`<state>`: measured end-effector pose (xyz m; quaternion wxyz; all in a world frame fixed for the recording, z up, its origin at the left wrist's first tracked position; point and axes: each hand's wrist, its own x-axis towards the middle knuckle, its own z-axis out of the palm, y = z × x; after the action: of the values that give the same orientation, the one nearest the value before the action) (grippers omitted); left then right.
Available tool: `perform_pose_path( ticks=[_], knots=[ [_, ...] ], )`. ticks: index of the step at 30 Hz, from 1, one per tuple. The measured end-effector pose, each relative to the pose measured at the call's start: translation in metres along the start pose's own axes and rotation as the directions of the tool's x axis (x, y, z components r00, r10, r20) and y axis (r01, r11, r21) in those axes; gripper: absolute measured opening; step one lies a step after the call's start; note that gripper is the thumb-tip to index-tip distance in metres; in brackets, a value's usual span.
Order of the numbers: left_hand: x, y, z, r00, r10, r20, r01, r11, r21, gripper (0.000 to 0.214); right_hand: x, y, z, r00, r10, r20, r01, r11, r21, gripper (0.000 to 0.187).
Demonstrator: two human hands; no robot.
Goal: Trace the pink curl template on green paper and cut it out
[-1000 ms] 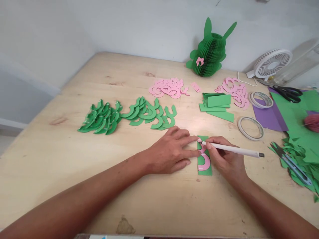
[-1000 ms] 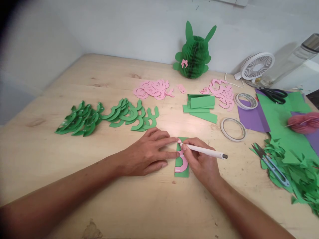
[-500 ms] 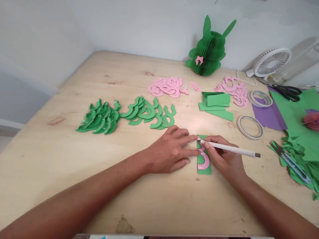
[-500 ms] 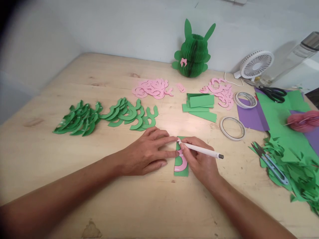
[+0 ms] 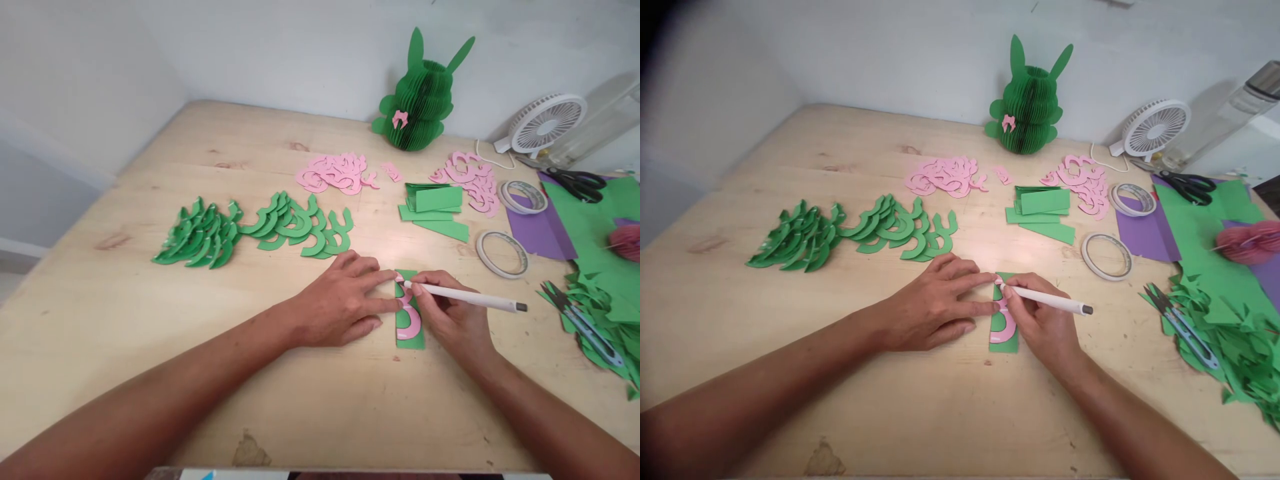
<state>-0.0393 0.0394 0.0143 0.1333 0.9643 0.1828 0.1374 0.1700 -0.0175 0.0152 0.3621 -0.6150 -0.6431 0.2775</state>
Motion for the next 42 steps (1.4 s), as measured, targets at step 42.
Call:
perform_pose_path(
  ticks=[42],
  knots=[
    [0.0005,0.0033,0.0016,0.999,-0.025,-0.023,0.025,1.0,-0.006,0.035,-0.0006,-0.0017,-0.0003,0.999,-0.044,-0.03,0.041,0.995,-0.086,0.01]
  ],
)
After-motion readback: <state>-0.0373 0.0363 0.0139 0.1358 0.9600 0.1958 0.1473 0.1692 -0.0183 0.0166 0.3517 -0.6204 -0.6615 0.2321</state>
